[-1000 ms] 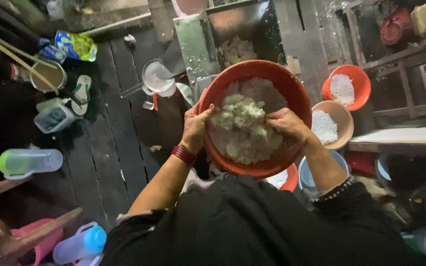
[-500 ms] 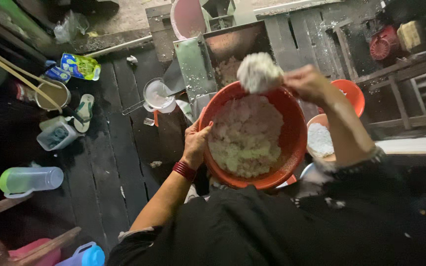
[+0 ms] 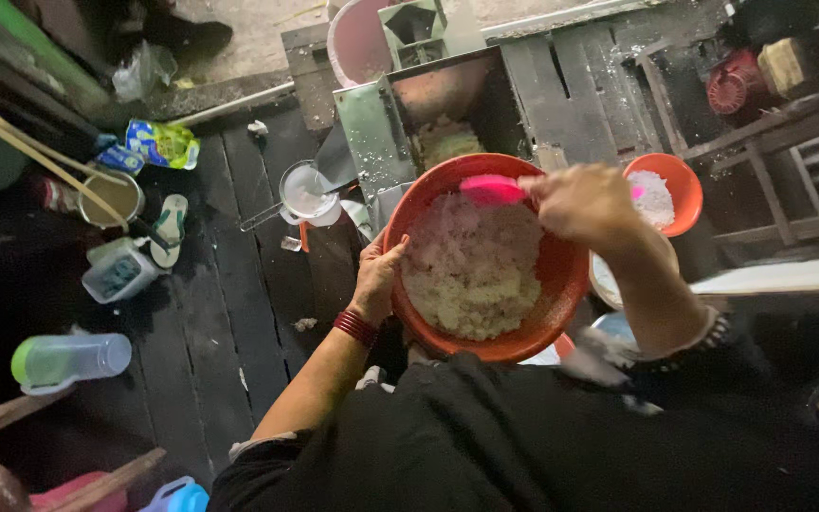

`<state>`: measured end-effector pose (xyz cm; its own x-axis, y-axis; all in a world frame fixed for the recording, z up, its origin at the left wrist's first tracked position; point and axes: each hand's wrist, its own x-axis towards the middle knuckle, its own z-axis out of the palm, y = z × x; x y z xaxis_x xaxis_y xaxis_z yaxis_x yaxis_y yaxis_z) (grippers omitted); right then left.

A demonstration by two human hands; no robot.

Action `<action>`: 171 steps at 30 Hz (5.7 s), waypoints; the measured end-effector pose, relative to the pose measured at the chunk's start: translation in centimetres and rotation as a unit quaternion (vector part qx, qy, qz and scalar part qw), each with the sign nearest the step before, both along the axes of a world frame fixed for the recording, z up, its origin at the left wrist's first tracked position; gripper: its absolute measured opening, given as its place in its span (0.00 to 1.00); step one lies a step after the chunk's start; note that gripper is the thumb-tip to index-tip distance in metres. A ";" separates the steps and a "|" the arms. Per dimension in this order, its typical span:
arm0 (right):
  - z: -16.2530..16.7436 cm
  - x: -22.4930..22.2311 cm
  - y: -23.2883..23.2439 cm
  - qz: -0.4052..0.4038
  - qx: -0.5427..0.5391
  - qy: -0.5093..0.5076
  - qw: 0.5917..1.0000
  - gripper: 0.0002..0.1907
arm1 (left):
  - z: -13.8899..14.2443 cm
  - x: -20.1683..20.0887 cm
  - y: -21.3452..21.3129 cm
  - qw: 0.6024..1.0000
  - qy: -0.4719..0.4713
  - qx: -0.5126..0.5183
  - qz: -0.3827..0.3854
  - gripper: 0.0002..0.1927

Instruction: The person scoops shredded coconut from a large red basin with a pink scoop and feeds it into a small bench-top machine, steadying the machine with one hand while processed material collects in a pink bowl below. They refill the scoop from the basin repeatedly and continue feeding the machine.

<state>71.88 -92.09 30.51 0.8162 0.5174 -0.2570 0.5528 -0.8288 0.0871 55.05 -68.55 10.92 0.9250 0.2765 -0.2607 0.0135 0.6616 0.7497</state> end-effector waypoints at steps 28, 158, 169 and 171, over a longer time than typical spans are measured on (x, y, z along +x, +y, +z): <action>-17.1 -9.0 -7.7 -0.197 0.336 0.316 0.865 0.16 | -0.9 -3.2 -2.3 0.998 -0.013 0.045 0.031 0.20; -9.3 12.7 11.6 0.127 -0.084 -0.057 0.987 0.17 | -0.5 -2.8 1.6 0.998 0.035 0.051 0.017 0.23; -11.1 12.0 9.6 0.044 -0.075 -0.043 0.995 0.14 | -0.1 -2.9 2.3 0.999 0.031 0.044 0.010 0.24; -11.0 12.3 9.5 0.033 -0.069 -0.068 0.995 0.15 | -0.1 -2.8 2.3 0.999 0.034 0.042 0.007 0.23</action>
<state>84.15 -82.62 19.52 0.8138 0.5388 -0.2179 0.5809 -0.7660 0.2752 52.28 -66.25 10.86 0.9018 0.3132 -0.2979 0.0570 0.5969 0.8003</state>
